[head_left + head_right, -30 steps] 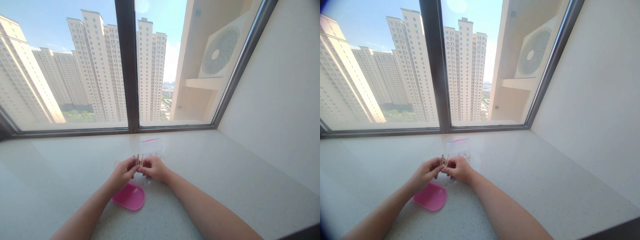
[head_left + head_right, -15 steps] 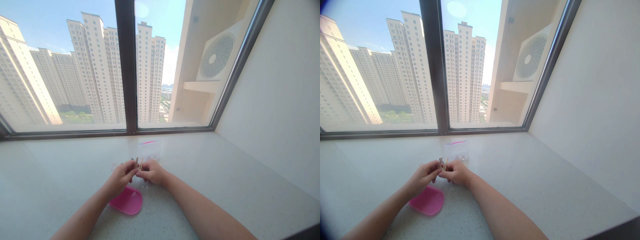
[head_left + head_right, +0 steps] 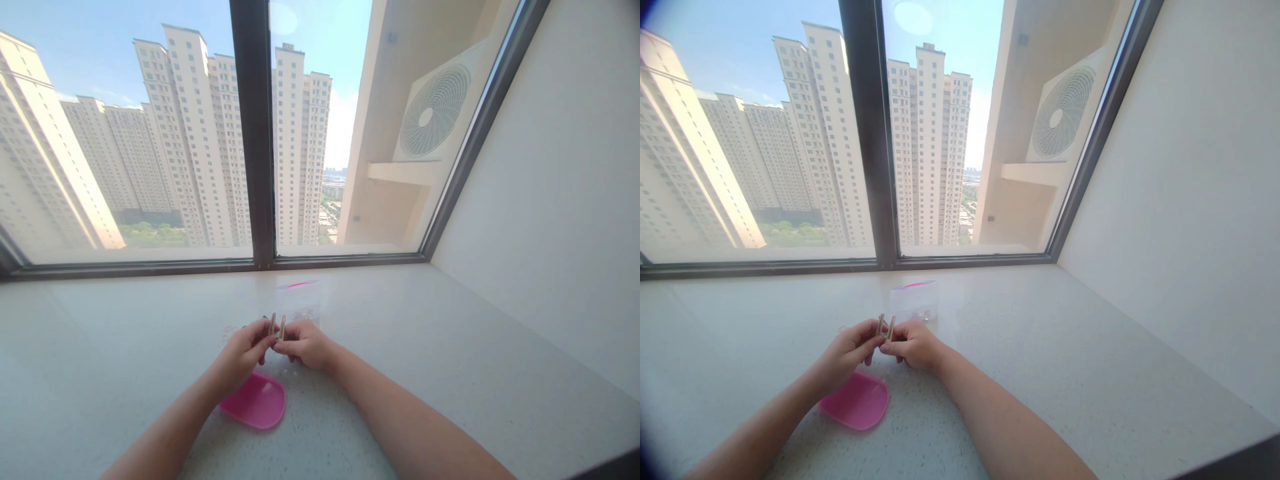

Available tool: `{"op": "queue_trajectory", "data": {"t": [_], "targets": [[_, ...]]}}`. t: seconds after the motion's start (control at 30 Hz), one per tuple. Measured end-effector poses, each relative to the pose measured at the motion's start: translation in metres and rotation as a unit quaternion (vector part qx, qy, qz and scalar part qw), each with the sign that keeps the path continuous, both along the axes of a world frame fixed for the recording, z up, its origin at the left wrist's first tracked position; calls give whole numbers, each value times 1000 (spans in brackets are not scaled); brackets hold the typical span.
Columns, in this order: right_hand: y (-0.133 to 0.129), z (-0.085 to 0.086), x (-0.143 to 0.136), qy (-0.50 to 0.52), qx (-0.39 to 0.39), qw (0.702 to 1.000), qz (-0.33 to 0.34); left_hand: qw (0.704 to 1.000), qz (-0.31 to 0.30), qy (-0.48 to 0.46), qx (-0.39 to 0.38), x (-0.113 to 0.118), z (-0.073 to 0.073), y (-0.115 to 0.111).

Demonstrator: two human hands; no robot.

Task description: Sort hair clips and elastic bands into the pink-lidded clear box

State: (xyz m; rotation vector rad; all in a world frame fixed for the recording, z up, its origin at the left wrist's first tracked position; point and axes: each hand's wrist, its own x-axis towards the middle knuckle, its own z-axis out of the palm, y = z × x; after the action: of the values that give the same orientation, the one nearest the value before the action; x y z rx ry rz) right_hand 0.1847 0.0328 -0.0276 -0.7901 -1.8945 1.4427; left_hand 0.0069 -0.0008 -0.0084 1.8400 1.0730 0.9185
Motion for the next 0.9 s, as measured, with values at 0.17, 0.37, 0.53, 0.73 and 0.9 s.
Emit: {"op": "queue_trajectory", "data": {"t": [0.17,0.37,0.53,0.73,0.9], "targets": [[-1,1,0,-1,3,1000,-1,1000,12,2,2,1,3,-1],[-2,5,0,11,14,1000,5,1000,0,-13,-27,1,5,-3],[-1,2,0,12,25,1000,-1,996,-13,-53,-71,0,3,-1],[1,2,1,10,59,998,-9,995,-2,-66,-80,1,6,-1],[1,5,1,20,52,998,-23,994,3,-75,-78,2,7,-2]]}}
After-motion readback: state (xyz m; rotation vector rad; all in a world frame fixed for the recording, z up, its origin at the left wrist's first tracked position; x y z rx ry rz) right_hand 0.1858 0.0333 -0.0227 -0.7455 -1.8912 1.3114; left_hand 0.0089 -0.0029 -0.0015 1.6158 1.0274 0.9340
